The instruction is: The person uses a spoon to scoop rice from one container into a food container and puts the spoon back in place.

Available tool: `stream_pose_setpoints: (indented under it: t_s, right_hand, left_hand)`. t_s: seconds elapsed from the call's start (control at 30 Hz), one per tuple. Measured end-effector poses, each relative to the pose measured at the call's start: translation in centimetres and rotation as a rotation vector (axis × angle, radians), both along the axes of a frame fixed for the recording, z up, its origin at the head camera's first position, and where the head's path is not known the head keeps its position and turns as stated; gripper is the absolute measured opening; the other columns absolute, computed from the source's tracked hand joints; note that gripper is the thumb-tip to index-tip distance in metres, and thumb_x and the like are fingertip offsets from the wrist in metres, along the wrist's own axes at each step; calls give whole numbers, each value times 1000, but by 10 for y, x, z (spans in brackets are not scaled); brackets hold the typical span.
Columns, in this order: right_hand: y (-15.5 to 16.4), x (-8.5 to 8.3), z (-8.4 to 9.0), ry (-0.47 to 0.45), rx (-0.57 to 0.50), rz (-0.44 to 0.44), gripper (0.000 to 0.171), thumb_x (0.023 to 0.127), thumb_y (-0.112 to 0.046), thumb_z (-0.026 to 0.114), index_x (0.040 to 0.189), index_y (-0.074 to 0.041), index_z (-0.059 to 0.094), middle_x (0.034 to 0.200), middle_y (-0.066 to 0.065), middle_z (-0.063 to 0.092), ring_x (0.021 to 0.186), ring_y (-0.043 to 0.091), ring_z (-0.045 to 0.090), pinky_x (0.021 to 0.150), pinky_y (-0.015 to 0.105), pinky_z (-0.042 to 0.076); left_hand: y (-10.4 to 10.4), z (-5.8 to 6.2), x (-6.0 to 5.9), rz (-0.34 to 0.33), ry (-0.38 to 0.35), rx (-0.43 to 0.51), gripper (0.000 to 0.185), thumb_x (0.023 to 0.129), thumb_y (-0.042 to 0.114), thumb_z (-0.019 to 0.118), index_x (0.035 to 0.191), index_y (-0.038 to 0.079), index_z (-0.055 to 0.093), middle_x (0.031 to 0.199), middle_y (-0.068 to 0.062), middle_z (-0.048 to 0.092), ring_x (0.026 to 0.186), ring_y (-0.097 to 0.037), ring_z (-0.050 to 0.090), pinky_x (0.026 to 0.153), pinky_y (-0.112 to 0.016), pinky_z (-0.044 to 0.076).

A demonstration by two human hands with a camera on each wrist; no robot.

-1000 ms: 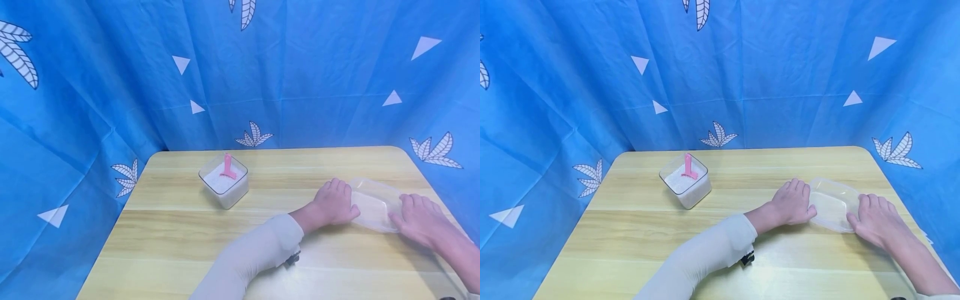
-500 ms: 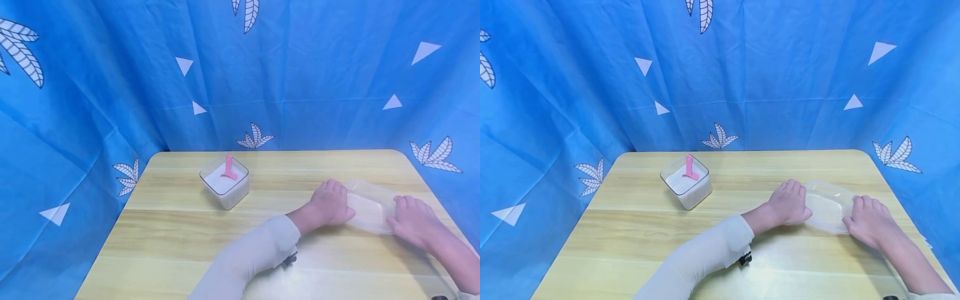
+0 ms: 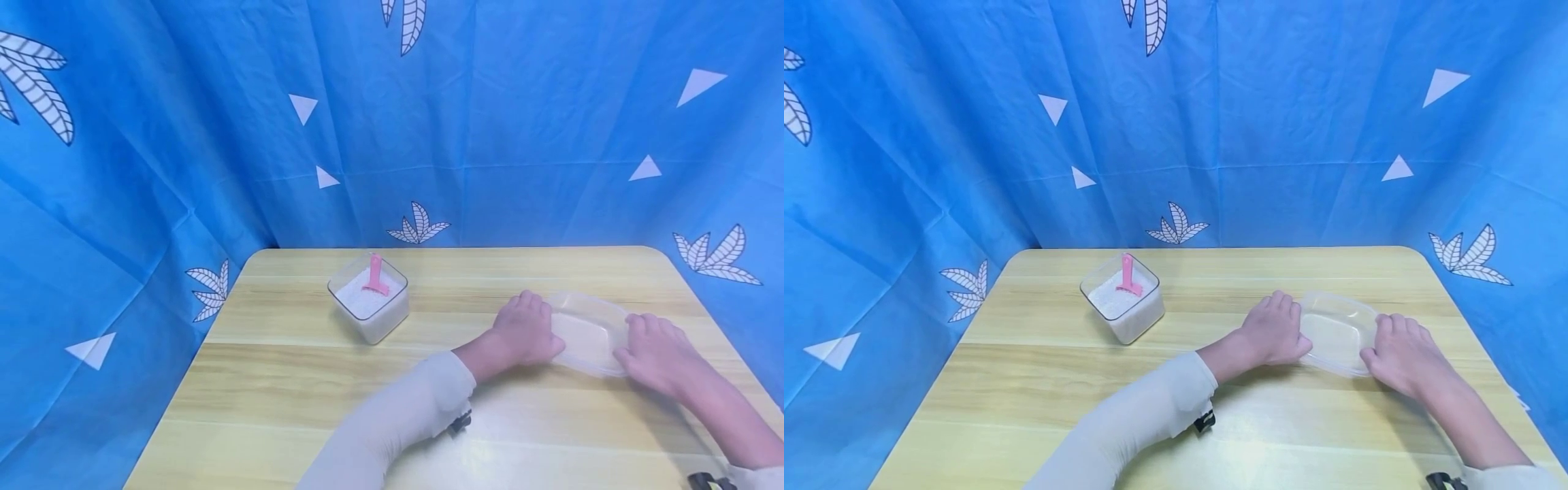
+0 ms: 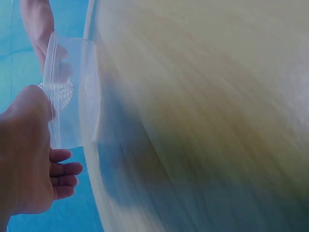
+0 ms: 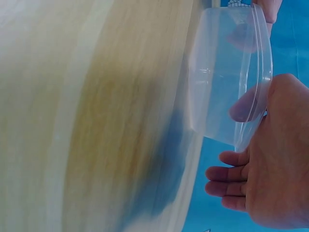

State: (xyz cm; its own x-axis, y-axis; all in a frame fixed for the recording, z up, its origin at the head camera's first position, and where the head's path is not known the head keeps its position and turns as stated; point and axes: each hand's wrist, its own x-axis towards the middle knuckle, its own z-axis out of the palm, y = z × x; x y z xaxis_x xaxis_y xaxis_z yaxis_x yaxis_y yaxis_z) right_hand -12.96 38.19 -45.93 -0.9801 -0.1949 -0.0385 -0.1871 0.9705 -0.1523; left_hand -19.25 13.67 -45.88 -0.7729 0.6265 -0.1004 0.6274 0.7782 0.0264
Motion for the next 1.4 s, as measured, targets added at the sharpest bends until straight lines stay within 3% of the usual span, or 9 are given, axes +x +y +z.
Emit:
stream_pose_setpoints:
  t_s: [0.33, 0.57, 0.9, 1.4]
  right_hand:
    - [-13, -7, 0, -30, -12, 9, 63, 97, -22, 53, 133, 27, 37, 128, 49, 47, 117, 63, 47, 97, 72, 41]
    - [-20, -11, 0, -22, -12, 24, 61, 96, -23, 54, 131, 26, 39, 124, 47, 49, 115, 60, 49, 94, 71, 42]
    - [-33, -15, -1, -15, -16, 46, 60, 96, -24, 54, 130, 24, 41, 125, 45, 50, 116, 60, 50, 96, 71, 42]
    - [-53, -22, 2, 1, -35, 72, 61, 95, -22, 56, 130, 24, 41, 122, 43, 53, 115, 58, 53, 96, 69, 44]
  left_hand:
    - [-15, 1, 0, 3, 3, -1, 41, 96, 53, 45, 116, 19, 56, 107, 8, 45, 102, -8, 38, 94, -20, 37]
    - [-24, 0, -2, 15, -15, 9, 45, 97, 53, 44, 122, 18, 55, 111, 7, 46, 106, -8, 38, 100, -22, 38]
    - [-39, -4, -4, -6, 6, 37, 35, 95, 47, 43, 108, 17, 52, 102, 5, 43, 98, -10, 36, 86, -20, 34]
    - [-62, -3, -5, 3, 3, 51, 39, 95, 47, 42, 112, 14, 52, 105, 3, 45, 100, -12, 38, 92, -24, 38]
